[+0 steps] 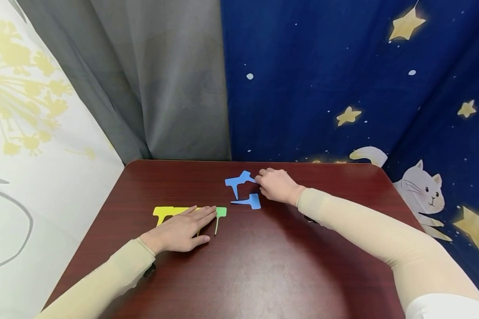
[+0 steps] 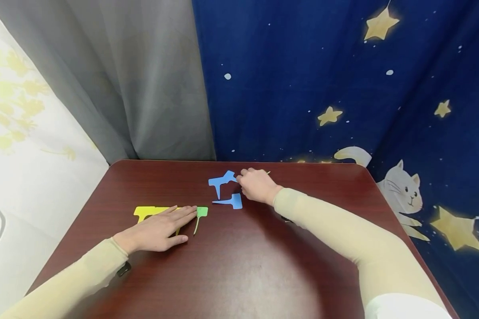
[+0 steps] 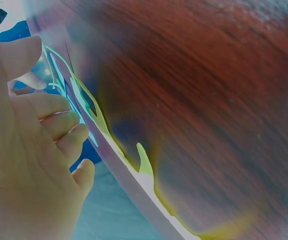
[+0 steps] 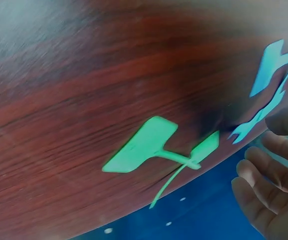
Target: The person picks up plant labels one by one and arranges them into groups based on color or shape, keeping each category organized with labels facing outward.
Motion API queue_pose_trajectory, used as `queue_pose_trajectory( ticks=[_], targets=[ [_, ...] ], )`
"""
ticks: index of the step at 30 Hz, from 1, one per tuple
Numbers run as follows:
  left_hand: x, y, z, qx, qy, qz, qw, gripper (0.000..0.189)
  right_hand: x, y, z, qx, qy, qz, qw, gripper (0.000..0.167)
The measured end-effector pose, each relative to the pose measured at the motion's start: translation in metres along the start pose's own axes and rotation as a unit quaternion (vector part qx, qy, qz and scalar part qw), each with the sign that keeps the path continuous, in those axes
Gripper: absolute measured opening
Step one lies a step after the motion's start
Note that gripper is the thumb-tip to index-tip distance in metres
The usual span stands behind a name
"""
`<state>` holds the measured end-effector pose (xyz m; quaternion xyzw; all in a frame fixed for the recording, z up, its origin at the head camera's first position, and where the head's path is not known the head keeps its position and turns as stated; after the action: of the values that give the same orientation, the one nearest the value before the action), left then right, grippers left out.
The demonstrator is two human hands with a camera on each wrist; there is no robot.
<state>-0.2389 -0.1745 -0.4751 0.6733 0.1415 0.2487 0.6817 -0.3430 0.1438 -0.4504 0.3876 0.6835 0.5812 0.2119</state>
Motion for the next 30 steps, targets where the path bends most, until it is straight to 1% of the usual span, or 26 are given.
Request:
queue_pose_trajectory(
  ticks=[8, 13, 16, 22, 26, 30],
  targets=[
    [-0.002, -0.002, -0.003, -0.004, -0.003, -0.004, 1.0000, 0.073, 0.031, -0.013, 0.002, -0.013, -0.072, 0.005, 0.9973, 0.012],
    [-0.001, -0.003, -0.003, -0.010, -0.002, -0.005, 0.9999, 0.073, 0.044, -0.018, 0.005, -0.042, -0.109, -0.004, 0.9932, 0.015],
    [0.000, -0.002, -0.004, -0.010, -0.003, -0.004, 0.9999, 0.073, 0.048, -0.021, 0.007, -0.055, -0.116, -0.006, 0.9916, 0.015],
    [0.003, -0.002, -0.006, -0.005, -0.013, -0.004, 0.9999, 0.072, 0.050, -0.026, 0.009, -0.067, -0.115, -0.007, 0.9911, 0.014],
    [0.002, -0.002, -0.007, -0.004, -0.013, -0.009, 0.9999, 0.071, 0.050, -0.030, 0.010, -0.066, -0.116, -0.004, 0.9911, 0.013],
    [0.002, -0.004, -0.007, -0.004, -0.013, -0.009, 0.9999, 0.072, 0.051, -0.033, 0.012, -0.056, -0.118, -0.005, 0.9915, 0.011]
  ],
)
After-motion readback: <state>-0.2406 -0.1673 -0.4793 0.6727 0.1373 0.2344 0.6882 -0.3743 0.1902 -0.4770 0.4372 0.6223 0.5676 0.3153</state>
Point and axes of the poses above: each hand's wrist, its own z-axis away from the middle knuckle, its own y-axis out of the back of the hand, x = y × z, the point moved 2 cm from there along -z, towards the middle knuckle, and after that the axes turned 7 degrees about -y, right-handed, at the moved point
